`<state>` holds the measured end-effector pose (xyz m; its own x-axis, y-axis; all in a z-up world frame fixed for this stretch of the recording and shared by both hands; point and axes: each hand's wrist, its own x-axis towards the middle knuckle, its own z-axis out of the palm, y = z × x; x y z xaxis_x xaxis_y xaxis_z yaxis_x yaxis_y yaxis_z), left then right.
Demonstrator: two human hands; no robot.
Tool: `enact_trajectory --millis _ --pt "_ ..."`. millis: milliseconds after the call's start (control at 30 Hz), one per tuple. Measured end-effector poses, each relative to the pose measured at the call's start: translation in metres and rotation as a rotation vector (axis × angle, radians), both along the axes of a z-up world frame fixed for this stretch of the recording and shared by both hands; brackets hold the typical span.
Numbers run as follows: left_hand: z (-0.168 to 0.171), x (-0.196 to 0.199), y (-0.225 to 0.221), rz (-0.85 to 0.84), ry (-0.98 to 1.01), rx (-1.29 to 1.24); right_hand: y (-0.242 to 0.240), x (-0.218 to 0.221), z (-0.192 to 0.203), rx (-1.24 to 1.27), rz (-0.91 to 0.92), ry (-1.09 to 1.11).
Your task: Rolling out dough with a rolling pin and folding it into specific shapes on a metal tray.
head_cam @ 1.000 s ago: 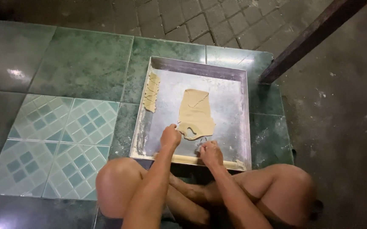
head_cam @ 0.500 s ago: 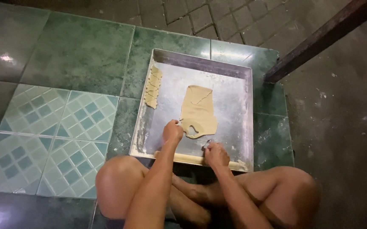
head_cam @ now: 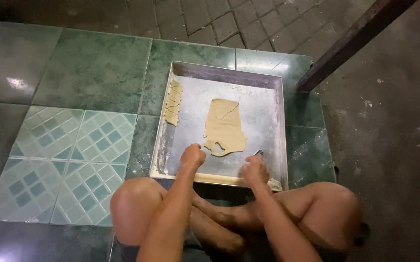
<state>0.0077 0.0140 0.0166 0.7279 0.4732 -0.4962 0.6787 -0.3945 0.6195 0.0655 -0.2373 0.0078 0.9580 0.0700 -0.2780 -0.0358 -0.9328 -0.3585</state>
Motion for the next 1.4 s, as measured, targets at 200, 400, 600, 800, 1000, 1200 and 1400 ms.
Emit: enact_trajectory --millis 200,400,600,800,1000,1200,1400 --pt "0.008 -0.007 0.003 -0.059 0.023 0.038 -0.003 0.001 0.020 0.010 -0.093 -0.077" --pt "0.068 -0.016 0.007 -0.021 -0.114 0.017 -0.008 0.012 -0.011 -0.036 -0.143 -0.123" --pt "0.058 -0.009 0.010 -0.003 -0.157 0.000 0.024 -0.006 -0.020 0.252 0.194 -0.354" --pt "0.045 -0.002 -0.008 -0.072 -0.160 -0.015 0.053 -0.019 0.004 0.312 0.533 -0.449" --pt "0.002 0.005 -0.028 -0.250 -0.262 0.101 0.053 -0.015 0.010 0.246 0.611 -0.464" --pt "-0.013 0.013 -0.045 -0.356 -0.342 0.238 0.043 -0.002 -0.024 0.300 0.563 -0.427" --pt "-0.044 0.031 -0.048 -0.380 -0.369 0.304 0.045 0.008 -0.039 0.250 0.528 -0.382"
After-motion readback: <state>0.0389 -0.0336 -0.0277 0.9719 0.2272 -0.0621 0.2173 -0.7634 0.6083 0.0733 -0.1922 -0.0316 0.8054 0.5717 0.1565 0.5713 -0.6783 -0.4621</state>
